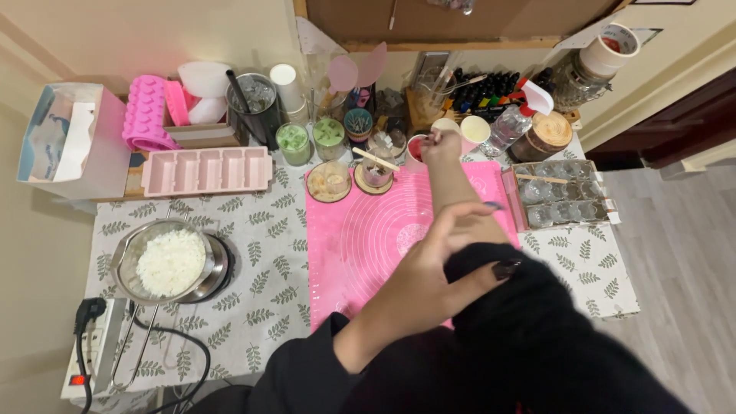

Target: Melt wax in a pot and prepare candle-making supplies.

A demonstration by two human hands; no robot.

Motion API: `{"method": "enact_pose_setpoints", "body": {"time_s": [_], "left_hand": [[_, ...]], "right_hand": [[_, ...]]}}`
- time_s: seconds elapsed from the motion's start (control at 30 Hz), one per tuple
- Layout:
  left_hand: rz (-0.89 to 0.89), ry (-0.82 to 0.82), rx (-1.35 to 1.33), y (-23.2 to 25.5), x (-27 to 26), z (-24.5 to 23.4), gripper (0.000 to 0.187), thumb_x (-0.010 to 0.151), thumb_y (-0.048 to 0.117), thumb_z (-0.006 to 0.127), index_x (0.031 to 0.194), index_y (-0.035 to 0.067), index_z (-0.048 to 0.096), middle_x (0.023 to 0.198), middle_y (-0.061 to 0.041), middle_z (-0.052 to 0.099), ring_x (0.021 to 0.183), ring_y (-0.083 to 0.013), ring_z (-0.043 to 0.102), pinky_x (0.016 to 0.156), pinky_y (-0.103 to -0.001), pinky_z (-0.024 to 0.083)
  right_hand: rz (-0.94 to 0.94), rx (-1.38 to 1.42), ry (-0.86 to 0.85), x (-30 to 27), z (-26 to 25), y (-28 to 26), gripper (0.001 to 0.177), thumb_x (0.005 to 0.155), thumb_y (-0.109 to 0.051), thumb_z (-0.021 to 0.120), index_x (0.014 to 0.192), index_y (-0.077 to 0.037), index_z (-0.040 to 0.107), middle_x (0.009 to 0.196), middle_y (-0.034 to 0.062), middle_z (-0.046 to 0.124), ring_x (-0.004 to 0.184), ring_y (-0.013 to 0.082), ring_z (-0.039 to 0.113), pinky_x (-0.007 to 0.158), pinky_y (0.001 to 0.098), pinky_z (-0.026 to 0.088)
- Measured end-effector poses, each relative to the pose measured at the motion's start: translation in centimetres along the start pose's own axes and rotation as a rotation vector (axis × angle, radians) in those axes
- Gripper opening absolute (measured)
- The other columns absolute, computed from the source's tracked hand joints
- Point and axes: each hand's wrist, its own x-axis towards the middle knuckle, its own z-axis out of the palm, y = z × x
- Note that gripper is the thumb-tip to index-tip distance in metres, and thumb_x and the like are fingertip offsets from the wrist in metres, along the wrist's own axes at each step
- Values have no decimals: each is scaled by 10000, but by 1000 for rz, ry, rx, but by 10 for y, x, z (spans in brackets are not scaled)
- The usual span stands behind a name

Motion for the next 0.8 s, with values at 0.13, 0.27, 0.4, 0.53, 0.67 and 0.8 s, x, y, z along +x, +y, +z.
{"method": "enact_pose_setpoints", "body": {"time_s": [0.13, 0.27, 0.4, 0.53, 0.67, 0.8], "left_hand": [[-107, 126, 365, -55, 17, -31, 635, 822, 126, 796, 1379, 76, 493, 997, -100, 583, 868, -176, 588, 827, -314, 517], [16, 438, 459, -96, 41, -95, 380, 916, 104, 658, 1275, 86, 535, 1057, -40, 659, 929, -137, 638, 825, -287, 541], [-126, 637, 535, -96, 45, -135, 341, 944, 165, 649, 1262, 73, 567, 991, -20, 728, 860, -125, 680, 740, -280, 566], [-133, 642, 666, -86, 34, -153, 334, 940, 175, 663, 1247, 54, 614, 929, -34, 721, 811, -125, 670, 718, -270, 531], [-172, 710, 643, -86, 31, -161, 339, 915, 176, 668, 1224, 44, 626, 885, -34, 701, 758, -112, 635, 689, -264, 518], [-221, 742, 704, -74, 35, -154, 297, 923, 182, 664, 1190, 54, 647, 836, -14, 696, 709, -102, 626, 670, -261, 502]], "right_hand": [[-61, -60, -214, -98, 39, -8, 78, 905, -125, 529, 880, -61, 569, 764, 70, 605, 578, 174, 494, 583, 329, 445], [-77, -202, -320, -137, 51, -23, 87, 897, -118, 566, 888, -31, 571, 756, 80, 605, 595, 174, 513, 593, 333, 446], [-194, -500, -380, -243, 62, -43, 124, 895, -52, 582, 997, 9, 616, 771, 94, 645, 581, 142, 524, 559, 303, 455], [-413, -970, -445, -305, 40, -73, 252, 928, 10, 574, 1166, 37, 653, 834, 110, 687, 605, 98, 570, 542, 238, 465], [-620, -1245, -243, -309, 15, -127, 236, 958, 4, 557, 1165, 40, 664, 905, 121, 736, 663, 113, 637, 583, 271, 540], [-844, -1329, -122, -281, -3, -174, 181, 929, 4, 594, 1084, 32, 684, 922, 129, 724, 754, 137, 696, 646, 283, 575]]}}
